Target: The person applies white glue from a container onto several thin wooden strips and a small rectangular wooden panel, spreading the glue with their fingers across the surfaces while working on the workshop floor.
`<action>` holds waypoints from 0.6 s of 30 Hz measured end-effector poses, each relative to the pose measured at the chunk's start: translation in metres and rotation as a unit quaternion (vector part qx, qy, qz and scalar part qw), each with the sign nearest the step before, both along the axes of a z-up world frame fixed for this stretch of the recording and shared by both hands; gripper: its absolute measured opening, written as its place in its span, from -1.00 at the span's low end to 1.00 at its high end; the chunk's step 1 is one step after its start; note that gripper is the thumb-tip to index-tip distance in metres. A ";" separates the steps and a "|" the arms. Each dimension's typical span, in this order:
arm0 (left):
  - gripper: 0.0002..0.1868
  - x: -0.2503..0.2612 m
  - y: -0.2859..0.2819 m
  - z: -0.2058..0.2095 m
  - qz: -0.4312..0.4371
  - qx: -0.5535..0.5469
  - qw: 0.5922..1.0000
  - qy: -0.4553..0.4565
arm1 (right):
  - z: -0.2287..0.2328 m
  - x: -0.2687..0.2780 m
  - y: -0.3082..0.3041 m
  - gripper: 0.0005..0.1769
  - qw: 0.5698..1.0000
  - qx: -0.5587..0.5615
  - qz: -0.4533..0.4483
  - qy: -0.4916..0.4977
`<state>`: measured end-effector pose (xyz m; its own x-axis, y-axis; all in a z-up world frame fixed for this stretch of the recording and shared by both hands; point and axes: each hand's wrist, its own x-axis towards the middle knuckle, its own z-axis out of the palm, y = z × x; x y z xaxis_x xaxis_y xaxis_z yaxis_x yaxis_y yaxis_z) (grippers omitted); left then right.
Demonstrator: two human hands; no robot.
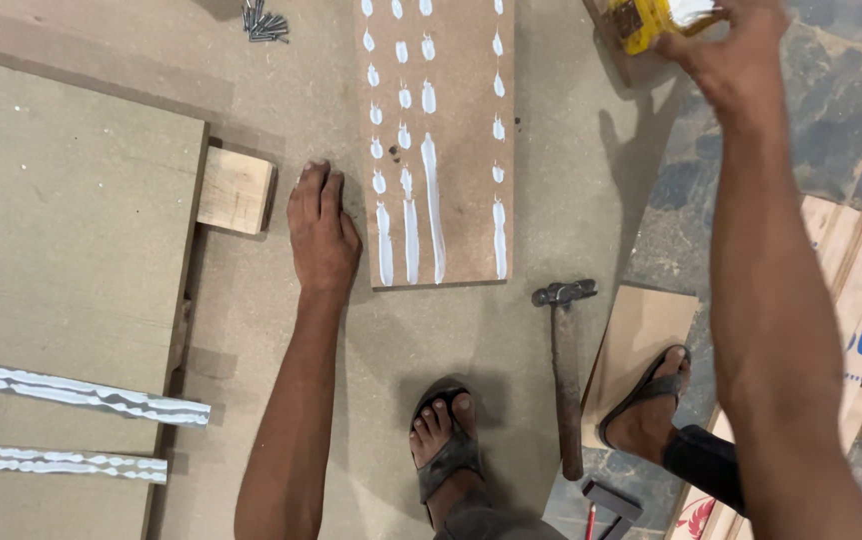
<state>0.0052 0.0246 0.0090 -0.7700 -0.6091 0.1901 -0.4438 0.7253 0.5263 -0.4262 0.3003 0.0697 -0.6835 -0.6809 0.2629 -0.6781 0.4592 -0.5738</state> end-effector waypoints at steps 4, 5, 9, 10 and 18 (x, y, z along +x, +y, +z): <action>-0.49 0.001 0.002 0.001 0.004 0.006 1.000 -0.024 | -0.018 0.022 0.011 -0.45 0.923 -0.162 -0.128 -0.323; -0.49 0.000 0.002 0.001 0.003 0.009 1.000 -0.023 | -0.026 0.028 0.014 -0.45 0.890 -0.188 -0.164 -0.383; -0.49 0.000 -0.001 0.001 0.005 0.020 0.999 -0.029 | -0.045 0.050 0.006 -0.40 0.923 -0.199 -0.140 -0.299; -0.48 0.001 0.001 0.001 0.008 0.025 0.999 -0.033 | -0.048 0.068 0.004 -0.31 0.975 -0.104 -0.128 -0.146; -0.50 0.004 -0.005 -0.007 -0.001 0.008 1.000 -0.013 | -0.068 0.117 -0.154 -0.30 0.997 -0.020 0.078 -0.004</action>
